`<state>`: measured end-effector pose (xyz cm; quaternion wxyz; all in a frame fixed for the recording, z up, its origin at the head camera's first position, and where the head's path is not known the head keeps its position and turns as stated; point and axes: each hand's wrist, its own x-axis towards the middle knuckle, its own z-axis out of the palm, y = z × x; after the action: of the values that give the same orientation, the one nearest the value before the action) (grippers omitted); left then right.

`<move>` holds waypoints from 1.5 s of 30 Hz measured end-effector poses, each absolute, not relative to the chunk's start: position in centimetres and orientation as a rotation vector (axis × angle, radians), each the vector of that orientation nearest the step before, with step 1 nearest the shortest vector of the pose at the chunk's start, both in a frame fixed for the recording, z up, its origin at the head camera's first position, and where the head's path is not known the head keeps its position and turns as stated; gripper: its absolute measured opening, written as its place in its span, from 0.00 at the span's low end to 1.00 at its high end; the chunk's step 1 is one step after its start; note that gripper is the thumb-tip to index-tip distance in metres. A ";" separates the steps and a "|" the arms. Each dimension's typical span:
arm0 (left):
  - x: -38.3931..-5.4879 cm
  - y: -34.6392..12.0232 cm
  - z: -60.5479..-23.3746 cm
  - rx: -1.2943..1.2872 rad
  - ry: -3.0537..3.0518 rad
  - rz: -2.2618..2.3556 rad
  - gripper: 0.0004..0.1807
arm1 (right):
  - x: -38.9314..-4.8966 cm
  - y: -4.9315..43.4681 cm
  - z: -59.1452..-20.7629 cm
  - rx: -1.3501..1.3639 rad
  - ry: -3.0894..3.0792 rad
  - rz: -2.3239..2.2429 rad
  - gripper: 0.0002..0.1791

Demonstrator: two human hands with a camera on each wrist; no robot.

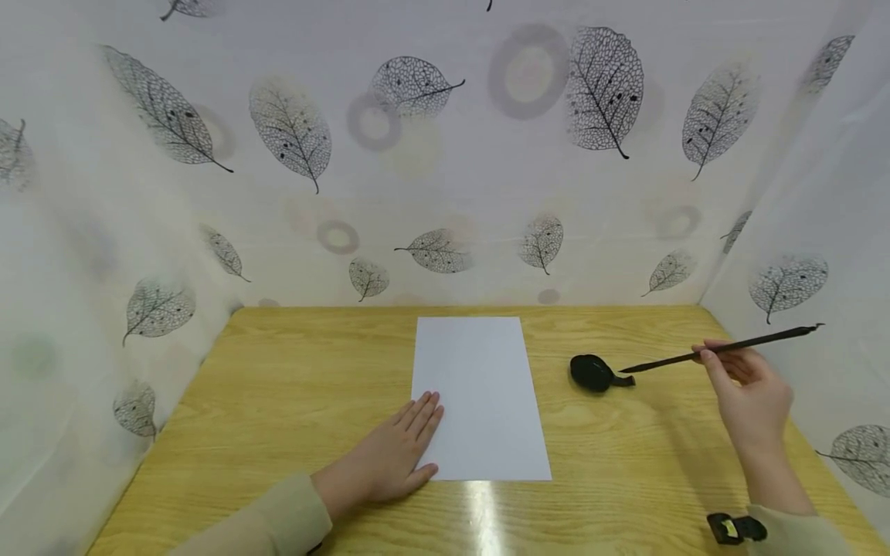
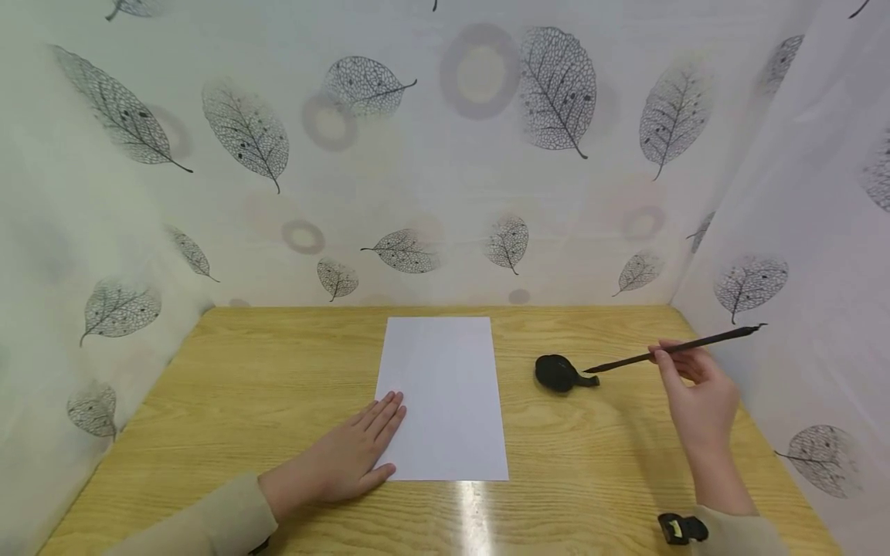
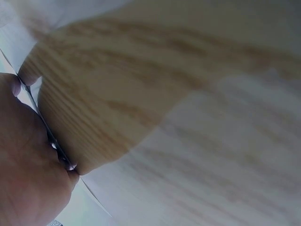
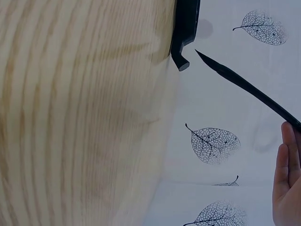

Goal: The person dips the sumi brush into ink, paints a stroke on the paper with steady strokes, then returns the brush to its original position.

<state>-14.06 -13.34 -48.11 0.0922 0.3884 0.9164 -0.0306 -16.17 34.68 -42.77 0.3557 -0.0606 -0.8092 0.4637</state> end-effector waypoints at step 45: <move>-14.0 -13.4 -48.0 1.135 2.726 -0.050 0.44 | -16.6 34.1 -43.3 -0.200 -2.095 1.258 0.09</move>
<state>-13.98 -13.43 -48.03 0.0939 0.3827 0.9189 -0.0167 -16.61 34.11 -43.32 0.3379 -0.0766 -0.8042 0.4829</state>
